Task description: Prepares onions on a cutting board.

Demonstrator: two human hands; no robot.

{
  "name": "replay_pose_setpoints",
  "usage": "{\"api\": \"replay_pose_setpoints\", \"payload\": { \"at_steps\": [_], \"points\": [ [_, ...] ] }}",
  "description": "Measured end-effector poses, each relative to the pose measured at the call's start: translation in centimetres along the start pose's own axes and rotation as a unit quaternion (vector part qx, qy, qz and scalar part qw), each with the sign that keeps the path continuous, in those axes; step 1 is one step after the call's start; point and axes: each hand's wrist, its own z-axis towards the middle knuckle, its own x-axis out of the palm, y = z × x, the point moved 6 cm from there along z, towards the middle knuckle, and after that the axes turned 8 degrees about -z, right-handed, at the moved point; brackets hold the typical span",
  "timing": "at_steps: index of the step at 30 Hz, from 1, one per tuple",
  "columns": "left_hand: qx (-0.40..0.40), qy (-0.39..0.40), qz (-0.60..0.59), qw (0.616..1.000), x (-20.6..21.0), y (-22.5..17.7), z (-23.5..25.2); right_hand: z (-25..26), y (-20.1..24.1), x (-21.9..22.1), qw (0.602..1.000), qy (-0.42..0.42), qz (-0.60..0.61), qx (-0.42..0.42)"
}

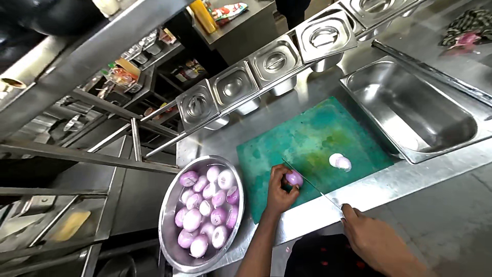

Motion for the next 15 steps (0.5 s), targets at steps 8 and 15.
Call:
{"api": "replay_pose_setpoints", "payload": {
  "at_steps": [8, 15],
  "points": [
    [0.010, 0.010, 0.019, 1.000, -0.1, -0.6, 0.2, -0.4, 0.3, -0.5, 0.999, 0.030, -0.019, 0.001],
    [0.023, -0.002, 0.033, 0.999, 0.0, -0.7, -0.1, 3.4, 2.0, -0.4, 0.989, 0.147, 0.022, -0.015]
  ]
}}
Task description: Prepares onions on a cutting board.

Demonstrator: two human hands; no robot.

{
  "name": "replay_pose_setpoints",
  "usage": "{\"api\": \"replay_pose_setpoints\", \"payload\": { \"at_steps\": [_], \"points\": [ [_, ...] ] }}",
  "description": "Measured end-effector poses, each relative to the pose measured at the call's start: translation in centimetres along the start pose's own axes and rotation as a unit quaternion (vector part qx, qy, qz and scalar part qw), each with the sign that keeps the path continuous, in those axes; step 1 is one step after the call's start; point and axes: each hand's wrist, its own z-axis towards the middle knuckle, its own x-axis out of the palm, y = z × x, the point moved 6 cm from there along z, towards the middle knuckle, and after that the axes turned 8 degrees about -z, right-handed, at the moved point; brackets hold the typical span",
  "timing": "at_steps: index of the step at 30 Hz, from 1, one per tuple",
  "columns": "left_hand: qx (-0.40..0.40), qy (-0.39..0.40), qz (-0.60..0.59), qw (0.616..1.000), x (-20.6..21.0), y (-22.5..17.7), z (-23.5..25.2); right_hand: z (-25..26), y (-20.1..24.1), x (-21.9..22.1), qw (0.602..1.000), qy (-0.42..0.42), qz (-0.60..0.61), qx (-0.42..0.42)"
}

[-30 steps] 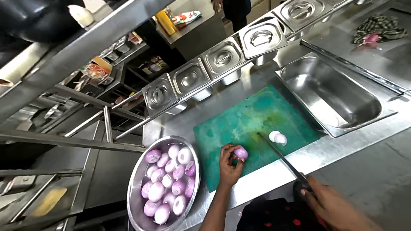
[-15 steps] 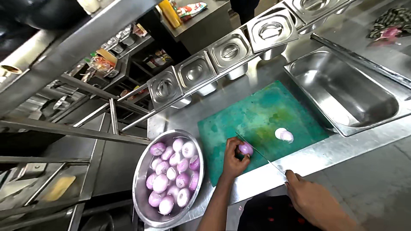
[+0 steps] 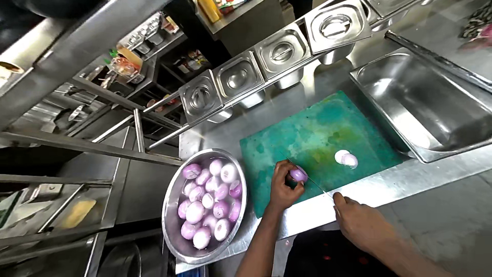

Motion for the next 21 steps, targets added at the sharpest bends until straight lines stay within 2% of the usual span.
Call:
{"api": "replay_pose_setpoints", "payload": {
  "at_steps": [3, 6, 8, 10, 14, 18, 21],
  "points": [
    [0.005, -0.004, 0.002, 1.000, 0.0, -0.1, 0.0, 1.3, 0.4, -0.1, 1.000, 0.030, 0.007, -0.003],
    [0.006, -0.008, 0.001, 1.000, 0.0, -0.1, -0.1, -0.9, -1.6, 3.0, 0.999, 0.047, 0.022, 0.017],
    [-0.001, -0.014, -0.011, 1.000, -0.1, 0.1, -0.1, -3.6, -3.6, 5.3, 0.999, 0.019, 0.027, 0.027],
    [-0.009, -0.021, -0.019, 1.000, -0.1, 0.2, -0.1, -5.6, -4.5, 5.4, 0.998, -0.052, 0.022, 0.023],
    [-0.027, -0.021, -0.020, 0.999, -0.1, 0.1, -0.2, -4.6, -3.3, 3.8, 0.975, -0.220, -0.017, 0.002],
    [-0.033, -0.022, -0.015, 0.999, -0.1, -0.1, -0.1, -3.5, -1.5, 1.5, 0.977, -0.210, -0.040, 0.001],
    [-0.021, -0.024, -0.004, 0.999, 0.0, -0.3, 0.0, -3.5, -1.1, 1.4, 0.979, -0.200, -0.043, -0.003]
  ]
}}
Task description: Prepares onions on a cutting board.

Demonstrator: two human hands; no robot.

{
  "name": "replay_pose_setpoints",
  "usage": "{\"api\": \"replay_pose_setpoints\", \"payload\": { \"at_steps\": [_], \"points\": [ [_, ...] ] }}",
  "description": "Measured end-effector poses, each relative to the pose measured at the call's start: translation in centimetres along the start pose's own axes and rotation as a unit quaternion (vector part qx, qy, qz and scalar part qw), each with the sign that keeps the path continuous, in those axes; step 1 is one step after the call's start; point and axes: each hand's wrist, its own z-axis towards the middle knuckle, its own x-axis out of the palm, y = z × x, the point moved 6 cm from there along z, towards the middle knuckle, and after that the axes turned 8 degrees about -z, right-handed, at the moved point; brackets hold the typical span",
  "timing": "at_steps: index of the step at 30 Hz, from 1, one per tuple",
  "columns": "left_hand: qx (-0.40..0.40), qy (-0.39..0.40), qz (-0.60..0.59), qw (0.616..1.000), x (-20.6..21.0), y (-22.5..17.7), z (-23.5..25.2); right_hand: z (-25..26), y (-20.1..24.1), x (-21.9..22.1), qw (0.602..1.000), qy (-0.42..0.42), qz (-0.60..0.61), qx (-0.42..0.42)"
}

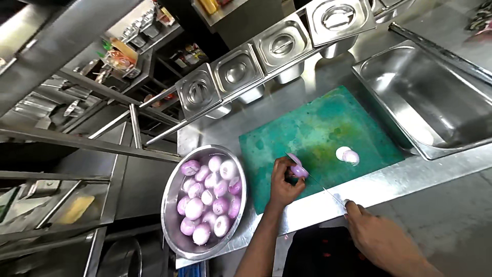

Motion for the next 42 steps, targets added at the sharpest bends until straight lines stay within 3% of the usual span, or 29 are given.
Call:
{"api": "replay_pose_setpoints", "payload": {
  "at_steps": [7, 15, 23, 30, 38, 42],
  "points": [
    [0.009, -0.002, 0.011, 1.000, 0.1, -0.3, 0.1, 0.1, 0.1, 0.1, 1.000, -0.019, -0.020, -0.004],
    [0.011, -0.011, 0.009, 1.000, 0.1, -0.1, -0.2, 3.4, 1.2, 0.9, 0.980, 0.197, 0.033, 0.009],
    [-0.002, -0.017, -0.008, 1.000, 0.2, 0.1, -0.2, -4.9, -3.7, 2.7, 0.987, 0.156, 0.029, 0.019],
    [0.058, -0.028, 0.063, 0.996, -0.1, -0.4, 0.0, -3.7, -3.6, 2.2, 0.986, 0.155, 0.058, 0.017],
    [0.072, -0.054, 0.017, 0.996, -1.5, 0.1, 0.0, -0.7, -3.1, 1.1, 0.998, 0.041, -0.027, -0.029],
    [0.075, -0.047, 0.012, 0.996, -1.4, 0.1, 0.0, 0.8, -2.0, 1.0, 0.996, 0.078, -0.022, -0.030]
  ]
}}
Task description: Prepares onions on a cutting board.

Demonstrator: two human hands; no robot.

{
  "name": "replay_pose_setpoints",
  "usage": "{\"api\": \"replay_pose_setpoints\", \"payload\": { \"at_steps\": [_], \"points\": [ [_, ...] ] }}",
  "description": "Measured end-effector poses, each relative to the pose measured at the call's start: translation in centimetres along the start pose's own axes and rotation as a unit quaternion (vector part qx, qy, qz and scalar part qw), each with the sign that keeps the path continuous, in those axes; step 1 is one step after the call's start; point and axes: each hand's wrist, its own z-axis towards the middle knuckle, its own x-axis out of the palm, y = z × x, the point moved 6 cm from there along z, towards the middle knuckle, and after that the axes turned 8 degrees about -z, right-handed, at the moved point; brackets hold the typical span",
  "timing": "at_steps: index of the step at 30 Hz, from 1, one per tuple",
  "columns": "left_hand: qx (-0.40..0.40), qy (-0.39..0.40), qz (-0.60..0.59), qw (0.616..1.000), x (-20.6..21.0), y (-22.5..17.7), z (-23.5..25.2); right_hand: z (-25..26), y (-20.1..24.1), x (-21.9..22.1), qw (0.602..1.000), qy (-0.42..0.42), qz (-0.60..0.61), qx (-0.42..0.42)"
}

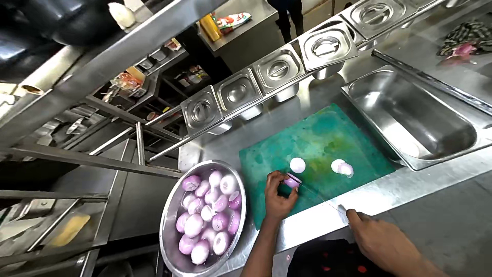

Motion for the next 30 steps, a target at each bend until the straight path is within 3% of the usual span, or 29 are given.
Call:
{"api": "replay_pose_setpoints", "payload": {
  "at_steps": [6, 10, 16, 19, 23, 30],
  "points": [
    [0.000, 0.008, 0.011, 1.000, 0.0, 0.1, 0.0, 2.1, 0.7, 0.3, 0.987, 0.156, 0.040, 0.019],
    [0.004, 0.001, 0.034, 0.999, -0.3, 0.1, 0.2, -1.0, -1.8, 1.8, 0.987, 0.145, 0.058, 0.030],
    [-0.050, -0.070, -0.052, 0.995, -0.3, 0.7, 0.5, -0.9, -2.9, 2.9, 0.948, 0.173, 0.269, -0.005],
    [-0.053, -0.092, -0.086, 0.991, -0.4, 1.1, 0.4, 0.1, -1.3, 2.1, 0.950, 0.193, 0.244, 0.009],
    [-0.071, -0.030, -0.136, 0.988, -0.3, 1.3, 0.2, 1.1, 0.4, 1.7, 0.961, 0.196, 0.192, 0.019],
    [-0.084, -0.018, -0.115, 0.990, -0.9, 1.6, 0.1, 1.2, 1.3, 1.5, 0.980, 0.158, 0.120, 0.026]
  ]
}}
